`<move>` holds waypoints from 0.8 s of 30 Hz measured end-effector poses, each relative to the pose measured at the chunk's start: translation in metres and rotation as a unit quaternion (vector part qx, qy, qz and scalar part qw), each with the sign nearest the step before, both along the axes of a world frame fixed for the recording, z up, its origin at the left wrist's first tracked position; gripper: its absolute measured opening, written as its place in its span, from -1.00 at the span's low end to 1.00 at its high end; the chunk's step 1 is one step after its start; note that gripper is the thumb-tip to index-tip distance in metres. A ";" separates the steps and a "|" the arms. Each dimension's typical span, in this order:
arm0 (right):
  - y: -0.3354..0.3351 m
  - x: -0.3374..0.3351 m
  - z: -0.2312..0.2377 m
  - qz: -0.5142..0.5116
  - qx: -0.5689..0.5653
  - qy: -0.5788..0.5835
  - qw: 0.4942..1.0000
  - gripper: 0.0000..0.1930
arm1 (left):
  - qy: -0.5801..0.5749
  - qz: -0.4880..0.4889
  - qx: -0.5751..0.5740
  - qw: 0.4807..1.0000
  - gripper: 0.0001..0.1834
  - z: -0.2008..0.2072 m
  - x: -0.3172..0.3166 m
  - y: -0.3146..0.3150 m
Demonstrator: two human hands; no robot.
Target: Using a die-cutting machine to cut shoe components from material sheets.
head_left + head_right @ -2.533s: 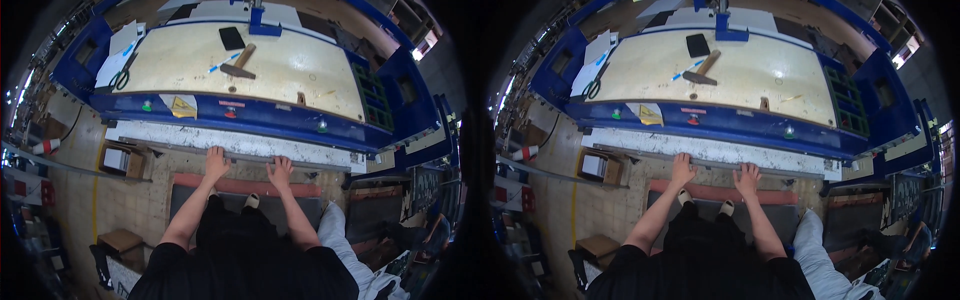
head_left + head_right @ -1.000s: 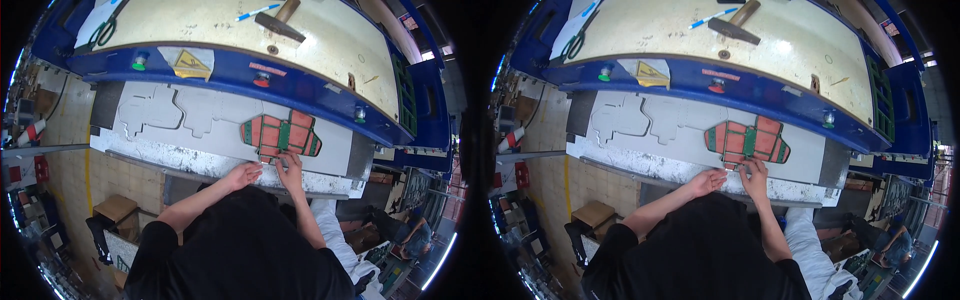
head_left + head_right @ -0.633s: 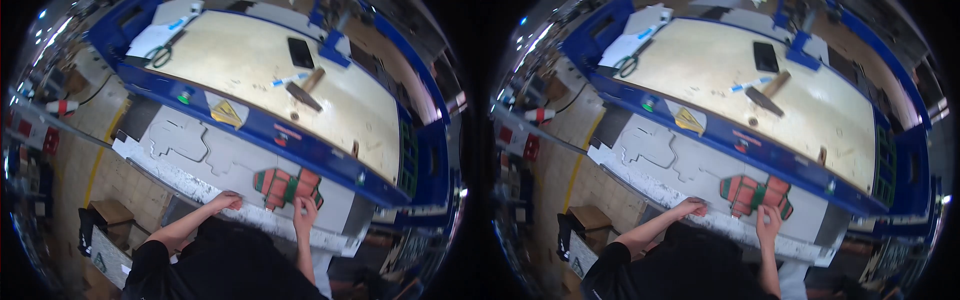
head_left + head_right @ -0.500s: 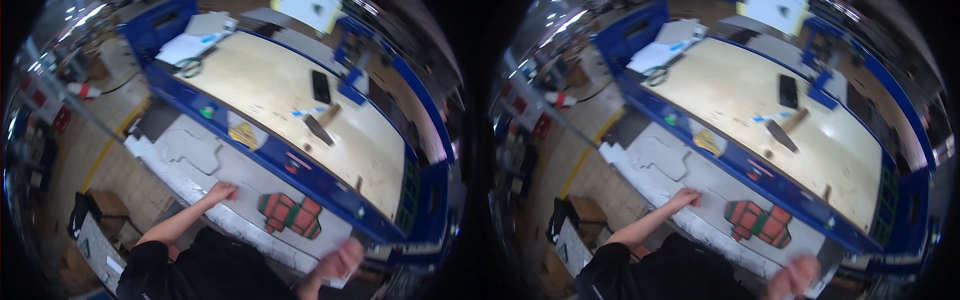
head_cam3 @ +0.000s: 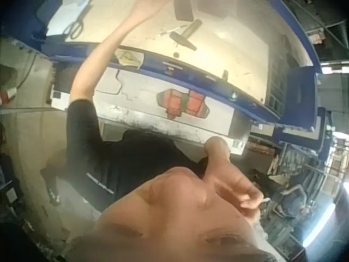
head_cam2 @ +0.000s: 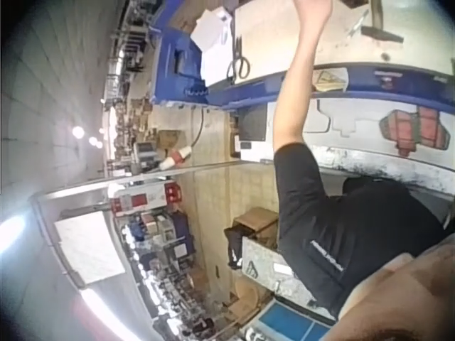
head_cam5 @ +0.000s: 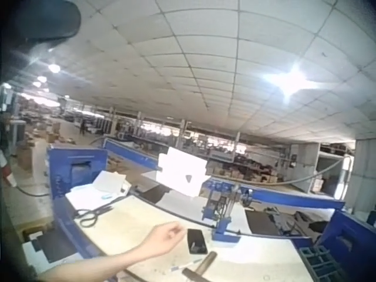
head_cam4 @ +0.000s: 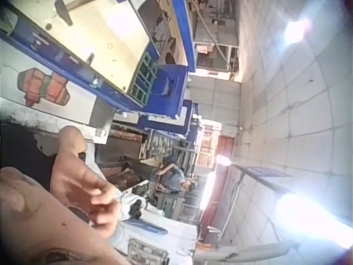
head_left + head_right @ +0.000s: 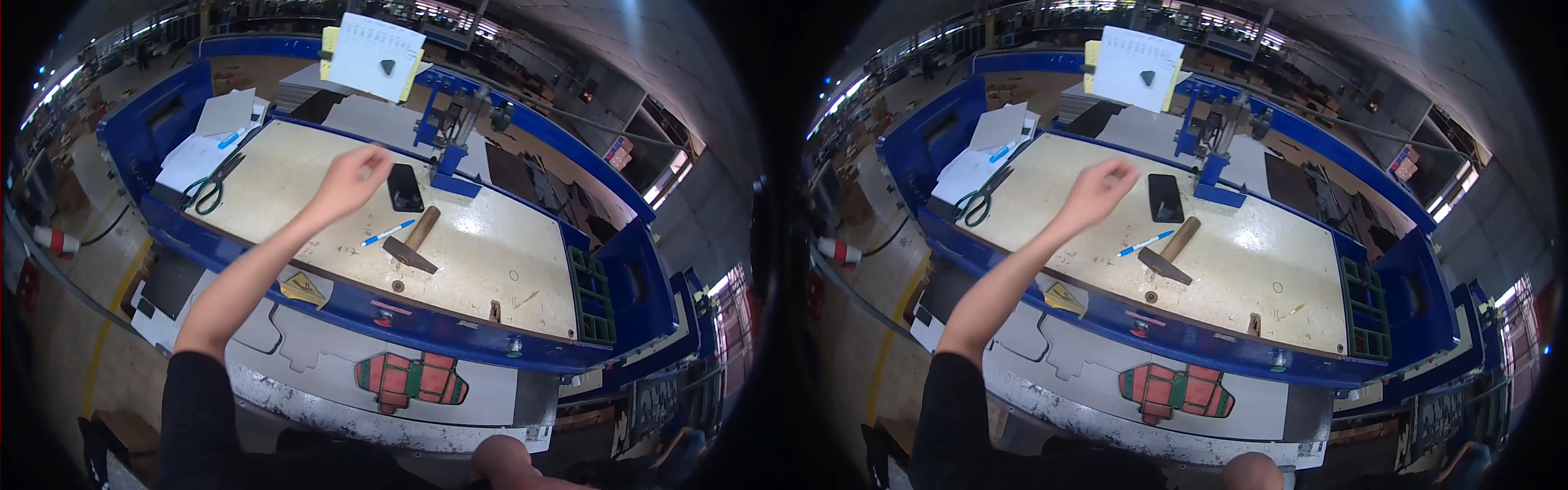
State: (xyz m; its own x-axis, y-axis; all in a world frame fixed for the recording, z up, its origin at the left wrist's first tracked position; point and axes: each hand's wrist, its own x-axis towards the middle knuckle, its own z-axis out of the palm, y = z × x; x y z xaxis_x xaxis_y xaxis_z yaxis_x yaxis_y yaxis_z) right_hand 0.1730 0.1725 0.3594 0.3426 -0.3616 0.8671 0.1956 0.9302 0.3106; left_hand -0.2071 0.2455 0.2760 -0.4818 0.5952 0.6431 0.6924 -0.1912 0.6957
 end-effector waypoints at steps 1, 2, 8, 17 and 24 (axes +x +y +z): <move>-0.003 0.008 -0.006 -0.005 0.001 0.004 1.000 -0.68 | 0.059 -0.022 0.029 0.998 -0.79 0.016 -0.015 0.034; -0.007 -0.002 0.003 0.149 0.066 0.008 0.987 -0.70 | 0.116 -0.017 -0.008 0.993 -0.80 0.037 -0.026 0.073; -0.006 -0.005 -0.002 0.533 0.345 0.027 0.772 -0.70 | 0.352 0.080 -0.157 0.919 -0.74 0.108 -0.096 0.197; -0.012 0.048 -0.034 0.399 0.078 -0.042 0.913 -0.85 | 0.420 0.020 -0.262 0.868 -0.78 0.143 -0.104 0.240; 0.010 0.029 0.014 0.474 0.121 0.021 0.872 -0.88 | 0.511 0.072 -0.275 0.811 -0.72 0.136 -0.096 0.239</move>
